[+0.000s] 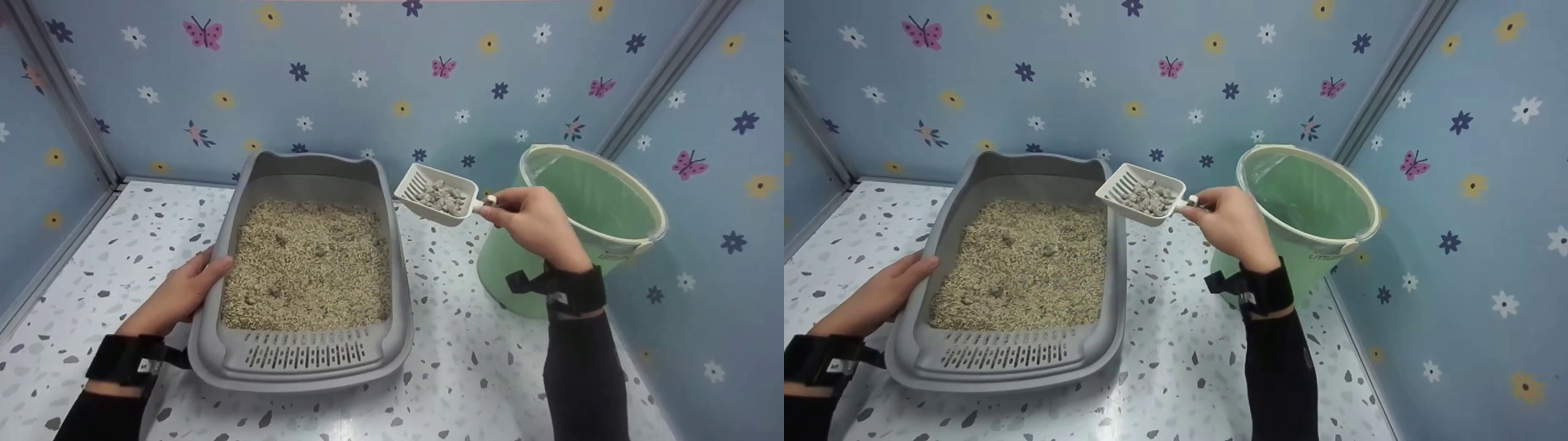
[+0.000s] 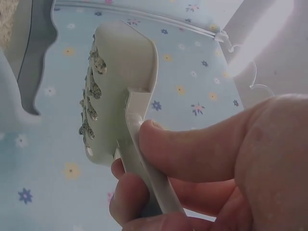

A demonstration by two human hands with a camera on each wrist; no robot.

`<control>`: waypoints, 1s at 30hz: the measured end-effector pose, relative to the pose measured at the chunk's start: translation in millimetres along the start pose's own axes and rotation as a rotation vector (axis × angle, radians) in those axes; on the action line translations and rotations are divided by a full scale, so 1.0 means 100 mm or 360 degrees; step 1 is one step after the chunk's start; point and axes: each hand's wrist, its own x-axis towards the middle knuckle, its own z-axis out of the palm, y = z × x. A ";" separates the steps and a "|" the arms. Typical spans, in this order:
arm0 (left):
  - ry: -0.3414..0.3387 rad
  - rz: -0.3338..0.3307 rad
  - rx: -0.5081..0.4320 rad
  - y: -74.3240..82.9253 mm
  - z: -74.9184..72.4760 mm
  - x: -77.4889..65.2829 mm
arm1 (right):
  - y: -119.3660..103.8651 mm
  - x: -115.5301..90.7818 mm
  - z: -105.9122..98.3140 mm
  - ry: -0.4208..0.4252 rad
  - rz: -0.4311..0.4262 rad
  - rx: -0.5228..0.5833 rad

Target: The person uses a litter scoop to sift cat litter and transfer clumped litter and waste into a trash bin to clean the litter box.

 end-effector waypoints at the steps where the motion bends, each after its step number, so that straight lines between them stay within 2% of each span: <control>1: -0.0001 0.0000 0.0005 0.00 0.00 0.00 | 0.00 -0.01 -0.06 0.0013 0.0016 -0.0020; 11: -0.0004 0.0016 -0.0007 0.01 0.00 0.00 | 0.06 -0.05 -0.47 0.0171 0.0141 -0.0148; 20: -0.0009 0.0021 0.0004 0.02 0.01 -0.01 | 0.19 -0.08 -0.71 0.0224 0.0209 -0.0156; 30: 0.0005 0.0025 0.0014 0.00 0.00 0.00 | 0.44 -0.08 -0.96 0.0271 0.0399 -0.0143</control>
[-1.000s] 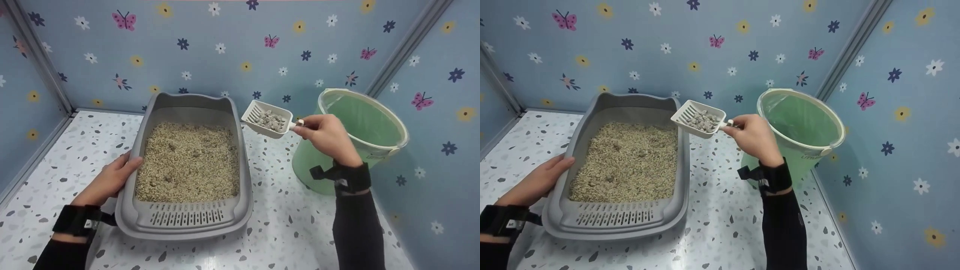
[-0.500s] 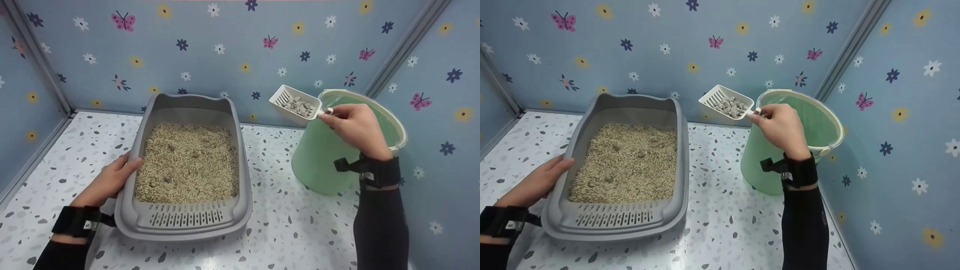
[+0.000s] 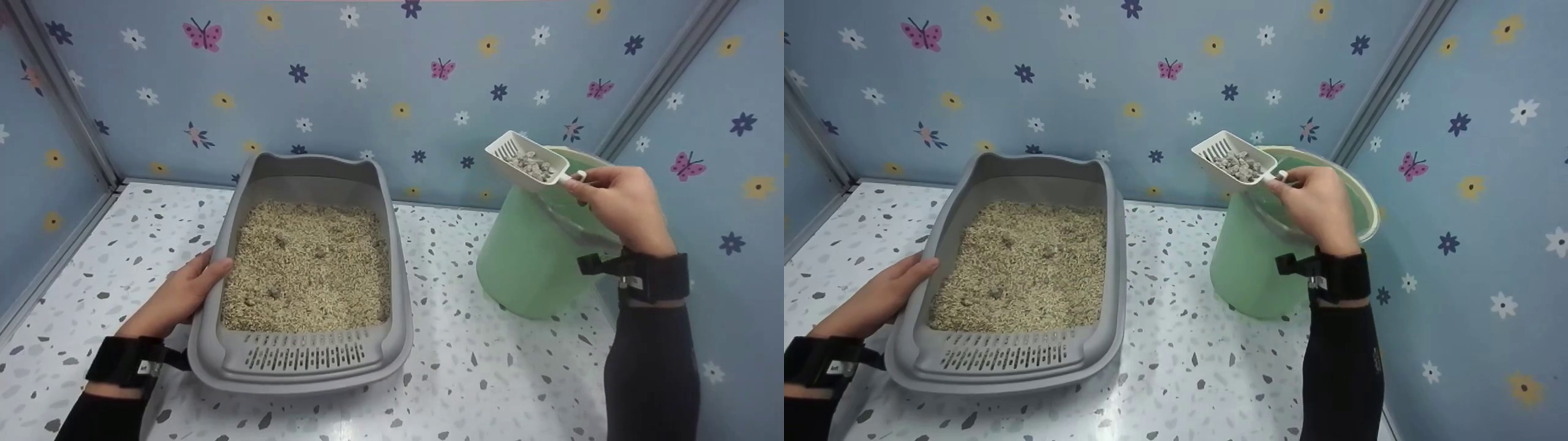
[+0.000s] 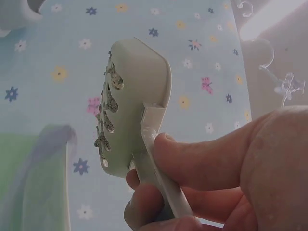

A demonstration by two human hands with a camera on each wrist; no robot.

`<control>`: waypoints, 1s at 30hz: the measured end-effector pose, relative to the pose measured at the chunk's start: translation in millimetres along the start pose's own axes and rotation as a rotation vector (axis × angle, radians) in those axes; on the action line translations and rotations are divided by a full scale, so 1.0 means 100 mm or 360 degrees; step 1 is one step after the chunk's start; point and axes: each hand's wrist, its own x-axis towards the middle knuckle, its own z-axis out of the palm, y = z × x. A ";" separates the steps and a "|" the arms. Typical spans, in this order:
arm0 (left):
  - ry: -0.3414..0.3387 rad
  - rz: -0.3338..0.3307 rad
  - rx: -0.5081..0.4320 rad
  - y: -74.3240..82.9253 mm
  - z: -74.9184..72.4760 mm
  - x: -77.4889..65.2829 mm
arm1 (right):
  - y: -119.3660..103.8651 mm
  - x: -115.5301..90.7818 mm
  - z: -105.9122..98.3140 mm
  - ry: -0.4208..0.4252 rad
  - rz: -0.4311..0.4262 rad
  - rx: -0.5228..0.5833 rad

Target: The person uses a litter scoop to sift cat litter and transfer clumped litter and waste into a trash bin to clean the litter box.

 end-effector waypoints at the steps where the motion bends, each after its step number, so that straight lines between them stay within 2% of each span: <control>1: 0.0001 0.0004 -0.0001 0.00 0.00 0.00 | 0.02 0.01 -0.01 0.0003 0.0023 0.0002; 8: -0.0003 0.0003 -0.0011 0.00 0.00 -0.01 | 0.21 0.09 -0.08 0.0025 0.0124 -0.0058; 19: 0.0011 0.0005 0.0004 0.00 0.00 -0.01 | 0.53 0.12 -0.21 0.0073 0.0176 -0.0233; 30: 0.0006 0.0006 -0.0004 0.01 0.01 -0.01 | 0.62 0.10 -0.23 -0.0030 0.0202 -0.0474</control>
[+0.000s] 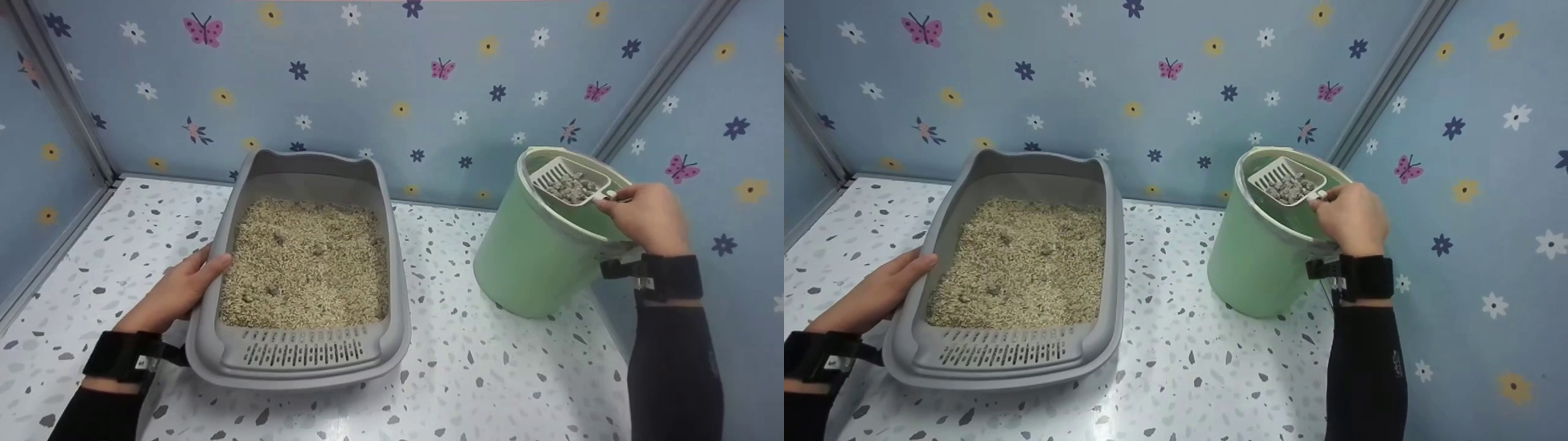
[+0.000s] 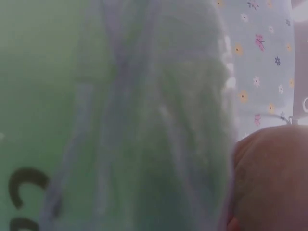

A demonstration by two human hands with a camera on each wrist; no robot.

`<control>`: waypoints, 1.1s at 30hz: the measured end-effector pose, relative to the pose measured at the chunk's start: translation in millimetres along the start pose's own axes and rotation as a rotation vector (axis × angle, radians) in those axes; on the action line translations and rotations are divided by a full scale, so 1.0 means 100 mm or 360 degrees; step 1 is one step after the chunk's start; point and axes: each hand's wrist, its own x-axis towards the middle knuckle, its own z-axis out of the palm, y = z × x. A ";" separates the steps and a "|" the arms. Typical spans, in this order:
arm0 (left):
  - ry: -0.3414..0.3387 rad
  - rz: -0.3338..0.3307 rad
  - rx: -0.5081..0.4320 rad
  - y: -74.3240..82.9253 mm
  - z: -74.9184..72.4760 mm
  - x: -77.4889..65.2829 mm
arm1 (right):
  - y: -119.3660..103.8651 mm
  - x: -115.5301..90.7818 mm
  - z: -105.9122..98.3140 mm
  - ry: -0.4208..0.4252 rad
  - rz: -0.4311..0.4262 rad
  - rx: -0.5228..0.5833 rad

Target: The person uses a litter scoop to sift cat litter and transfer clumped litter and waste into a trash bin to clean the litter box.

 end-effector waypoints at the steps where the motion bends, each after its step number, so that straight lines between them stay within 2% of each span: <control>1: 0.0001 0.0001 -0.0001 0.00 0.00 0.00 | 0.00 0.00 0.00 -0.0010 0.0000 -0.0004; 10: -0.0003 0.0005 -0.0014 0.00 0.00 0.01 | -0.06 -0.01 0.07 -0.0049 -0.0062 -0.0096; 19: -0.0007 -0.0002 -0.0017 0.02 0.00 0.01 | -0.09 -0.06 0.13 0.0142 -0.0178 -0.0207; 33: -0.0014 -0.0005 -0.0016 -0.01 -0.01 0.02 | -0.18 -0.11 0.15 0.0296 -0.0136 -0.0350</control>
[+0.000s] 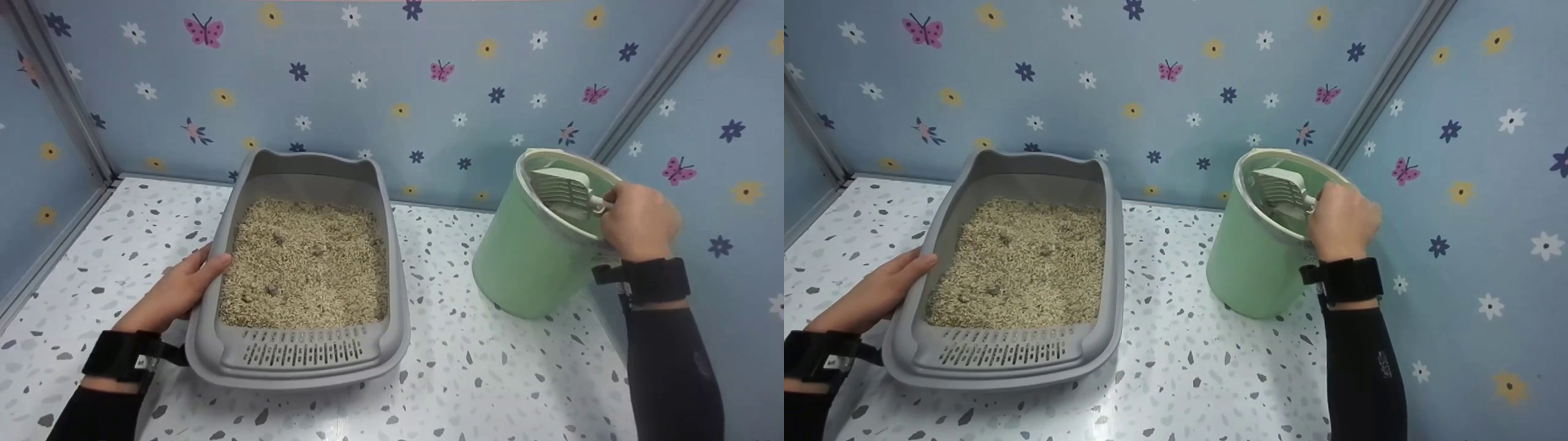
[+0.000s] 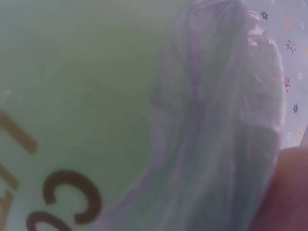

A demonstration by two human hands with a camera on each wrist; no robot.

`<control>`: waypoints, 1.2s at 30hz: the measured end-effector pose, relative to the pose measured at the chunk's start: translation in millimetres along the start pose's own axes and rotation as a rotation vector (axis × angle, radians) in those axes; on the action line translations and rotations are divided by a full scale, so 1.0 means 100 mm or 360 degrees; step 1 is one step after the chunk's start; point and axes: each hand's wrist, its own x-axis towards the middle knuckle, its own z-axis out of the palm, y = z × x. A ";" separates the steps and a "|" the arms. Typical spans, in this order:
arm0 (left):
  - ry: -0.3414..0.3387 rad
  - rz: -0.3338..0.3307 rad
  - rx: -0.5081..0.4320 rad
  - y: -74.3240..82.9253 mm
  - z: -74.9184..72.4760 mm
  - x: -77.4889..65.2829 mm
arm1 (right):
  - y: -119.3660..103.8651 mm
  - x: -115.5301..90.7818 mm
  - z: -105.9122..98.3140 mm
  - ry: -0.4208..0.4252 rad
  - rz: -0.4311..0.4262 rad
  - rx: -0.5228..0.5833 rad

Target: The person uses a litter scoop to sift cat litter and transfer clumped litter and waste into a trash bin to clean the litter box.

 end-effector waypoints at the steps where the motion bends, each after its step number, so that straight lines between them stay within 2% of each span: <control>1: 0.0000 0.0000 -0.0003 0.00 0.00 0.00 | -0.01 -0.01 0.00 0.0017 -0.0012 -0.0006; 7: -0.0003 0.0004 -0.0001 0.01 0.01 -0.02 | -0.02 -0.02 0.01 0.0092 -0.0049 -0.0020; 12: 0.0000 0.0009 -0.0013 0.00 0.00 -0.03 | -0.07 -0.04 -0.07 0.0074 0.0048 0.0088; 16: 0.0004 0.0011 -0.0010 -0.01 -0.01 -0.04 | -0.21 -0.09 -0.21 0.0038 0.0135 0.0191; 19: 0.0002 0.0008 0.0005 -0.02 -0.02 -0.04 | -0.38 -0.16 -0.29 0.0062 0.0134 0.0266; 23: 0.0002 0.0008 -0.0005 -0.01 -0.02 -0.03 | -0.67 -0.27 -0.33 0.0186 0.0022 0.0350; 28: -0.0002 0.0002 -0.0027 0.01 -0.01 -0.03 | -1.09 -0.42 -0.32 0.0329 -0.0207 0.0411; 32: -0.0002 -0.0004 -0.0016 0.01 -0.01 -0.02 | -1.45 -0.49 -0.25 0.0364 -0.0384 0.0447; 36: 0.0007 -0.0003 -0.0006 0.00 0.00 -0.03 | -1.80 -0.54 -0.09 0.0331 -0.0576 0.0450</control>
